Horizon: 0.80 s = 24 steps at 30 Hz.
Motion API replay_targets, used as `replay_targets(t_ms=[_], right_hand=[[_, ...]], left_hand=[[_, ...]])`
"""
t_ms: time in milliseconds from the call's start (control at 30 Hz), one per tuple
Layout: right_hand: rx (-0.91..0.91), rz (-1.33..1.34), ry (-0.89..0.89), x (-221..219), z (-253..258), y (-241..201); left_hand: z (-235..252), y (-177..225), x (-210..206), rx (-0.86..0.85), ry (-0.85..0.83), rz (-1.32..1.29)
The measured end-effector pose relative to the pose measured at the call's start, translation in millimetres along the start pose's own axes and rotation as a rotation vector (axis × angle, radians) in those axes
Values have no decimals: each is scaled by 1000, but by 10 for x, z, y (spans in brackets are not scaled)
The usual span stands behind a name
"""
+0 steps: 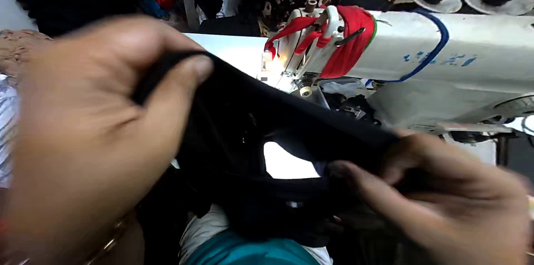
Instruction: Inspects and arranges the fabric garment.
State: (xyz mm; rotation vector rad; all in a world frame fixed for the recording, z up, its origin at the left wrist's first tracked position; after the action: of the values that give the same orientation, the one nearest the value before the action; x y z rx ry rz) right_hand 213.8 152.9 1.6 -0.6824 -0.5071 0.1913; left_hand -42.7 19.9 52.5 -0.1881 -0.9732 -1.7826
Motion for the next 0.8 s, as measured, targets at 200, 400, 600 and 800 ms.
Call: replay_targets(t_ms=[200,400,600,800], right_hand=[[-62,464,-15,-127,444,-26],[-864,447,120,-832,-203,1355],[-1003,244,7,-886,-524,1601],[-1161,289,86,-895,-546,1605]], left_hand=[[-182,-237,590,42,208,-210],[70,-1093,-765,400,-368,134],[-204,-1546,-1493,581,-465,-34],[-238,-1619,-1769,790,-310,-334]])
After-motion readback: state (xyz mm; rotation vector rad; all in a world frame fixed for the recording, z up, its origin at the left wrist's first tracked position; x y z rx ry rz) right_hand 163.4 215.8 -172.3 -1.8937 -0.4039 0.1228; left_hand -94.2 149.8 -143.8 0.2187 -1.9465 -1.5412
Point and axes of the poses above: each hand's wrist, its own z-axis towards the middle knuckle, its own x-axis out of the back of the hand, y = z × x, the point moved 7 cm from there along z, towards the middle knuckle, and after that the axes turned 4 degrees about y, right-handed, at the moved point
